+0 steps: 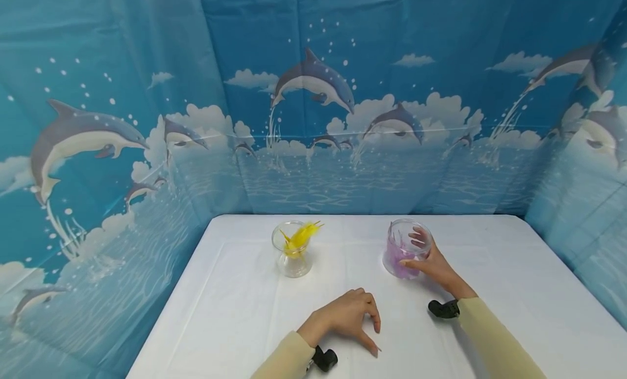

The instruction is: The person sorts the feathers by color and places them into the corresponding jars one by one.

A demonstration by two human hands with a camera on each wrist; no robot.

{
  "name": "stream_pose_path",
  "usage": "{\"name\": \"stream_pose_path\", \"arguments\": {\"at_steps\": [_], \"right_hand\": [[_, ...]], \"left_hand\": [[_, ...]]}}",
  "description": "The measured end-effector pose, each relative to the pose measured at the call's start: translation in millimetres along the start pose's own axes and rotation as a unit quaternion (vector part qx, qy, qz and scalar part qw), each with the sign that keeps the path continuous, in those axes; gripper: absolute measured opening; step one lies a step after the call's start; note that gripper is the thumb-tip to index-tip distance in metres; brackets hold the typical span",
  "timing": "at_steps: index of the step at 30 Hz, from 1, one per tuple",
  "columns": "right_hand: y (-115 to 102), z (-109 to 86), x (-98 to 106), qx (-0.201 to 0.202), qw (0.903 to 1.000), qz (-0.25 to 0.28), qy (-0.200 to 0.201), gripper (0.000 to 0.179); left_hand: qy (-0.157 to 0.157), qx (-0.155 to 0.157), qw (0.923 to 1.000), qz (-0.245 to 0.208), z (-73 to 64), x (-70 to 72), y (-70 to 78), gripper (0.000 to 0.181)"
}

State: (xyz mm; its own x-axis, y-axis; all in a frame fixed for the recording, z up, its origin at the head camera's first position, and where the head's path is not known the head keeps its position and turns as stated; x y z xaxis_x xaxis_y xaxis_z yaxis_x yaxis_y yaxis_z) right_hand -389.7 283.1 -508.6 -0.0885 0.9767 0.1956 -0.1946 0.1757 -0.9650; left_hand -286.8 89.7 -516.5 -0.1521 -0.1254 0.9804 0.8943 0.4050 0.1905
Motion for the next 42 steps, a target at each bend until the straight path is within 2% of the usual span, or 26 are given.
{"name": "stream_pose_path", "arguments": {"at_steps": [7, 13, 24, 28, 32, 35, 38, 40, 42], "right_hand": [[-3.1, -1.4, 1.5, -0.001, 0.9999, -0.008, 0.006, 0.097], [-4.6, -1.4, -1.0, 0.007, 0.9999, 0.008, 0.001, 0.098], [1.7, -2.4, 0.5, -0.012, 0.9998, -0.013, 0.007, 0.098], [1.0, -2.7, 0.0, -0.01, 0.9998, -0.014, 0.006, 0.098], [-0.1, -4.2, -0.6, -0.009, 0.9999, -0.011, 0.004, 0.099], [-0.1, -4.6, -0.3, -0.009, 0.9999, -0.01, 0.005, 0.099], [0.2, -4.0, -0.1, -0.006, 0.9999, -0.01, 0.006, 0.098], [0.5, -3.3, -0.1, -0.003, 0.9999, -0.011, 0.008, 0.098], [1.8, -2.6, -0.3, -0.002, 0.9999, -0.01, 0.008, 0.098]], "left_hand": [[-0.007, -0.036, 0.9988, 0.032, -0.6, -0.4, 11.7, 0.026], [-0.02, -0.045, 0.9977, 0.048, 0.5, -4.1, 14.2, 0.023], [-0.008, -0.072, 0.9949, 0.07, -5.2, -4.3, 20.7, 0.021], [-0.004, -0.072, 0.9931, 0.092, -5.8, -4.4, 22.2, 0.021], [0.003, -0.063, 0.9938, 0.092, -6.0, -3.7, 21.6, 0.02], [0.02, -0.047, 0.9965, 0.066, -4.4, 1.3, 17.8, 0.02], [0.05, -0.017, 0.9985, 0.008, 1.6, 13.2, 9.8, 0.019], [0.081, 0.003, 0.9955, -0.05, 8.0, 25.7, 3.6, 0.018], [0.119, 0.021, 0.9859, -0.115, 15.8, 40.9, -3.2, 0.015]]}}
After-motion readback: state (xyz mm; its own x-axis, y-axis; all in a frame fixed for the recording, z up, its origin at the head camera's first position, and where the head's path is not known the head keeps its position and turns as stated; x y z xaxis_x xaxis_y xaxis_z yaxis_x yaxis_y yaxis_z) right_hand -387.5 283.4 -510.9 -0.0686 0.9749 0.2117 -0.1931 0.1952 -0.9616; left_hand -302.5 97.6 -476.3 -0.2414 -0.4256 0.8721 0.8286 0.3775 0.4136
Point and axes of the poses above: each hand's wrist, its own z-axis towards the middle knuckle, its own x-axis out of the back of the hand, y = z × x, the point moved 9 cm from there along z, towards the middle knuckle, and after that the axes turned 8 degrees about z, right-handed, at the moved point
